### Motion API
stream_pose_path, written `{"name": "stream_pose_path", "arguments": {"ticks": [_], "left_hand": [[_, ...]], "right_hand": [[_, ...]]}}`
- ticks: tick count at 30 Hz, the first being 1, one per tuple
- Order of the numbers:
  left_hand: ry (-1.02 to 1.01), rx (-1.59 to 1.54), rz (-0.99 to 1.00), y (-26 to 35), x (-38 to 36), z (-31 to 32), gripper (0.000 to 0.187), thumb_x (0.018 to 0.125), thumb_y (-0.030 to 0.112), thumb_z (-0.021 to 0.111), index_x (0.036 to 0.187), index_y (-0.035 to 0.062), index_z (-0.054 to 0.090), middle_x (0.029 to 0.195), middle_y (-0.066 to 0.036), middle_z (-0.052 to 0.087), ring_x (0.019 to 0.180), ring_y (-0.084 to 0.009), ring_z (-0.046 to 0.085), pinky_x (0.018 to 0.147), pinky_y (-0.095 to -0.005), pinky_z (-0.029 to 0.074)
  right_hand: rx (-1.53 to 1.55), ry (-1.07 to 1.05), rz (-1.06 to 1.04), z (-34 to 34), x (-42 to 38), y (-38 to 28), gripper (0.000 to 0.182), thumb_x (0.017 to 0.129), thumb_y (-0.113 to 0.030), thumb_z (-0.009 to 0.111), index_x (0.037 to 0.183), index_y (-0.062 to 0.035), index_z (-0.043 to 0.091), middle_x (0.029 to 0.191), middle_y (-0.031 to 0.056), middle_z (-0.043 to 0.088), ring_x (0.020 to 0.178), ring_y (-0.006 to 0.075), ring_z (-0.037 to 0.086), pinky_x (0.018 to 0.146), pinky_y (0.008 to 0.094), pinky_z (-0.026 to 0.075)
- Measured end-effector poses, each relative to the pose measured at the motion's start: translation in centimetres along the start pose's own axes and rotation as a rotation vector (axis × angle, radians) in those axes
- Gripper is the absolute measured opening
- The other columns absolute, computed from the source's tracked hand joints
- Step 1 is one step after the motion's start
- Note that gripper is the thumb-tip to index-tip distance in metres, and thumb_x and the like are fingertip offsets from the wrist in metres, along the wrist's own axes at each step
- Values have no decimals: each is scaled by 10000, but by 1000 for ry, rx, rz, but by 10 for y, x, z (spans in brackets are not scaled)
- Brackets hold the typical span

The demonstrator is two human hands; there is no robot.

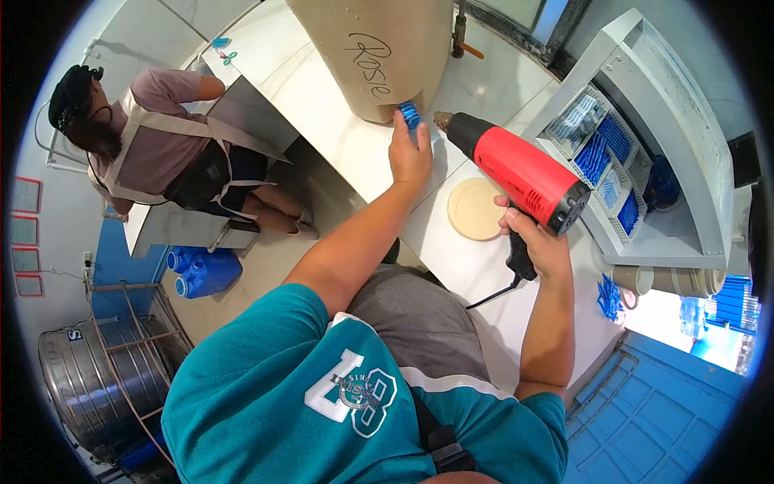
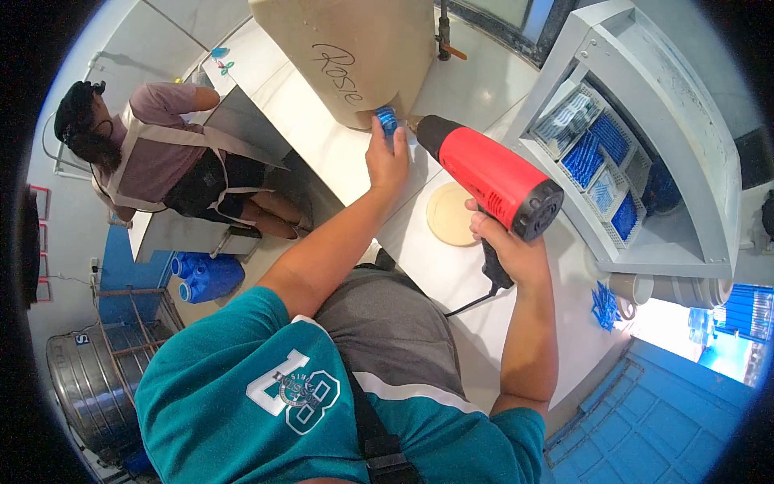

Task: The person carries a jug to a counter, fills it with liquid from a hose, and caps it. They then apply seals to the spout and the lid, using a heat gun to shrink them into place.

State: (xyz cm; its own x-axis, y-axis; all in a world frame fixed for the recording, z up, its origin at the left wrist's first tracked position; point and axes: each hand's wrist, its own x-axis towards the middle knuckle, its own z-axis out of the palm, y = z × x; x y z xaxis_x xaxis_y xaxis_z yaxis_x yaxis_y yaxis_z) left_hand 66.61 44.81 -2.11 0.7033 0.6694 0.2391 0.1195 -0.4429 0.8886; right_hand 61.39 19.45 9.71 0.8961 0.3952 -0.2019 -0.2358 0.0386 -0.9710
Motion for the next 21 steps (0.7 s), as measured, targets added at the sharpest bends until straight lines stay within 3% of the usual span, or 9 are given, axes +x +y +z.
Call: {"name": "stream_pose_path", "arguments": {"ticks": [11, 21], "left_hand": [[-17, 8, -53, 3, 14, -6, 517, 1006, 275, 580, 1407, -43, 508, 1184, -291, 677, 1059, -465, 665, 915, -461, 525], [1, 27, -1, -10, 14, 1, 513, 1008, 265, 585, 1412, -38, 500, 1159, -287, 684, 1035, -451, 677, 890, -456, 532]], "right_hand": [[58, -37, 22, 9, 13, -2, 426, 866, -93, 726, 1271, -1, 629, 1090, 85, 705, 830, 130, 648, 751, 316, 552], [-10, -60, 38, 7, 18, 7, 414, 873, -86, 723, 1270, -10, 632, 1119, 81, 713, 841, 128, 662, 744, 301, 562]]}}
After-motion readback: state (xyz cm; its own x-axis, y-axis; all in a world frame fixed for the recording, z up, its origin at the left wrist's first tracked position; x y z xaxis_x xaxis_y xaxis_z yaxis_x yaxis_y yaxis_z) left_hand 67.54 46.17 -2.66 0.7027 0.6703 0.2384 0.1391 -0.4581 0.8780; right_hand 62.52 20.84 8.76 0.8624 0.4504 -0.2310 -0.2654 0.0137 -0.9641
